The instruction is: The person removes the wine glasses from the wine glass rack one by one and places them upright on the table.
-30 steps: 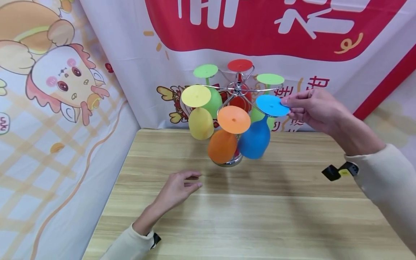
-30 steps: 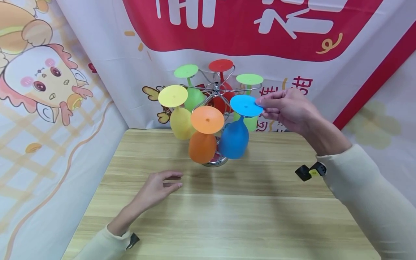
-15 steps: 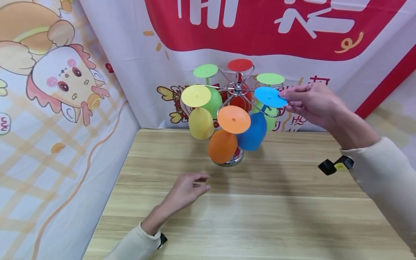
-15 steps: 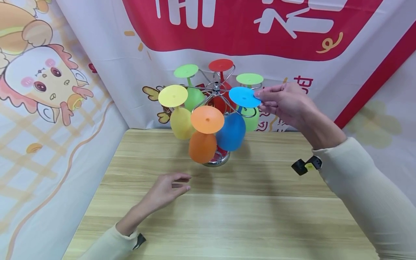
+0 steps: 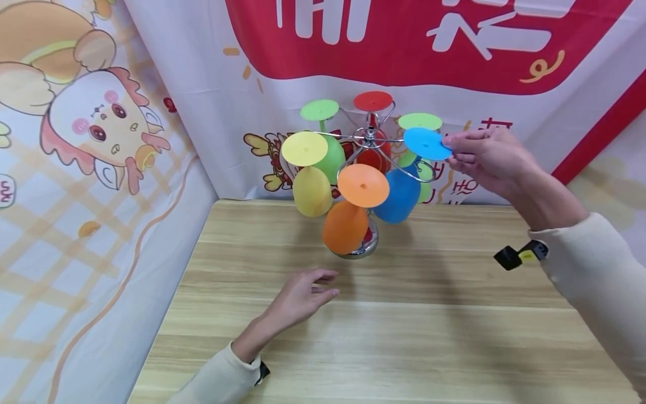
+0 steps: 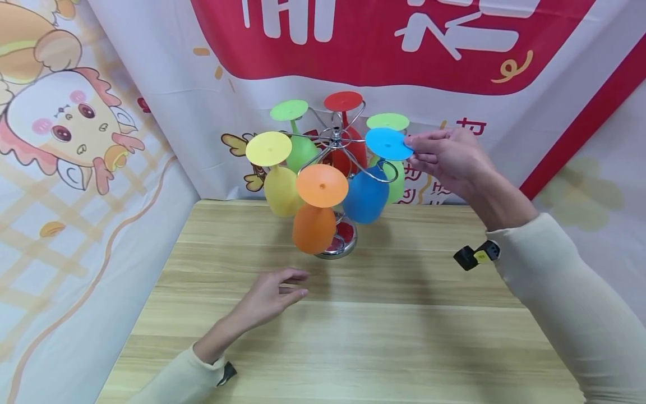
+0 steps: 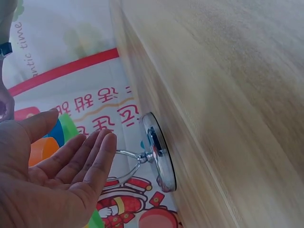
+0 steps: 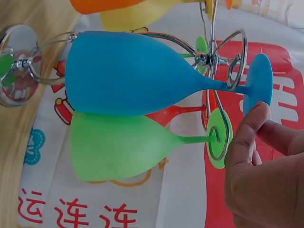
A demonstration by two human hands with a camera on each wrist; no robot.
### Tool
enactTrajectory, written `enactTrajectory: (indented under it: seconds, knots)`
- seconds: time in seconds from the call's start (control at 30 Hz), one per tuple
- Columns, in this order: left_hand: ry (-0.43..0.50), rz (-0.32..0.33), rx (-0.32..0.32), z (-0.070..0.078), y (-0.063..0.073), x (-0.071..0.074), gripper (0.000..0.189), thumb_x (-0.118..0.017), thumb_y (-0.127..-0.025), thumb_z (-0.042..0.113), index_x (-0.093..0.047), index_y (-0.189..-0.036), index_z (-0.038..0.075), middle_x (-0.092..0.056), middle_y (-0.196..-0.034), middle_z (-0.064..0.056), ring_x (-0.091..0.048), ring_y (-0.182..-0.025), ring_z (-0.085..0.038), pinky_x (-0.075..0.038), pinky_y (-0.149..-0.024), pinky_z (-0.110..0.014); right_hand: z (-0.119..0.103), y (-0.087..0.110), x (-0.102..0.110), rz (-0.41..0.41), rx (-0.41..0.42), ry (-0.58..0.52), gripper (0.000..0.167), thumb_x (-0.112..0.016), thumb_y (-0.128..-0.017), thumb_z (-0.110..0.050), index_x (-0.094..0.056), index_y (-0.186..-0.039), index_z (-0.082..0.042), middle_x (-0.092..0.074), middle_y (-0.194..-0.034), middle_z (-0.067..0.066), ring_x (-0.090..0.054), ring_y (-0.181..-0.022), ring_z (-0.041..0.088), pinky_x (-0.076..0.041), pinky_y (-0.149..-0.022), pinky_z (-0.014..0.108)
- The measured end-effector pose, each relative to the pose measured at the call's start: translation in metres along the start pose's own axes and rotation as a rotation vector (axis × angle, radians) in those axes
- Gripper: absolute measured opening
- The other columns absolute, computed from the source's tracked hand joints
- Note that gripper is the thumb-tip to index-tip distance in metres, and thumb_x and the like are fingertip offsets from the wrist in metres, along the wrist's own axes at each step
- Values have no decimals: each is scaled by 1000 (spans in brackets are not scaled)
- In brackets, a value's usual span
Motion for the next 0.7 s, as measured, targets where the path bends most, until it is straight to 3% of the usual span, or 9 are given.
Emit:
enactTrajectory:
  seconds: [0.2,0.43,0.7]
  knots:
    - [12,-12,13,1,0,-4,33,-75,-100,9,-69,-131,-1,-72,-131,-19,-77,-108,-29,-63,-89,-30,3,1,13,2,-1,-51,19,-79,-95,-21,-83,-113,-16,-80,-108,0,-74,-88,15,-63,-81,23]
    - [46,-17,16,3,0,-7,34,-74,-100,8,-68,-131,-3,-70,-132,-22,-76,-109,-30,-63,-90,-30,13,10,37,9,-59,-92,21,-75,-98,-21,-82,-118,-18,-74,-119,-3,-71,-100,13,-62,-84,23]
    - [85,8,27,5,2,-11,33,-73,-100,7,-69,-131,-2,-72,-130,-18,-76,-109,-30,-63,-90,-28,32,22,61,17,-106,-73,18,-71,-102,-24,-84,-113,-19,-79,-110,-4,-76,-94,13,-62,-85,21]
Point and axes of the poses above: each hand's wrist, its own y-axis away from the middle knuckle, its own x-axis out of the back of the hand, z = x × y, the point moved 3 cm from there along -y, towards the middle knuckle
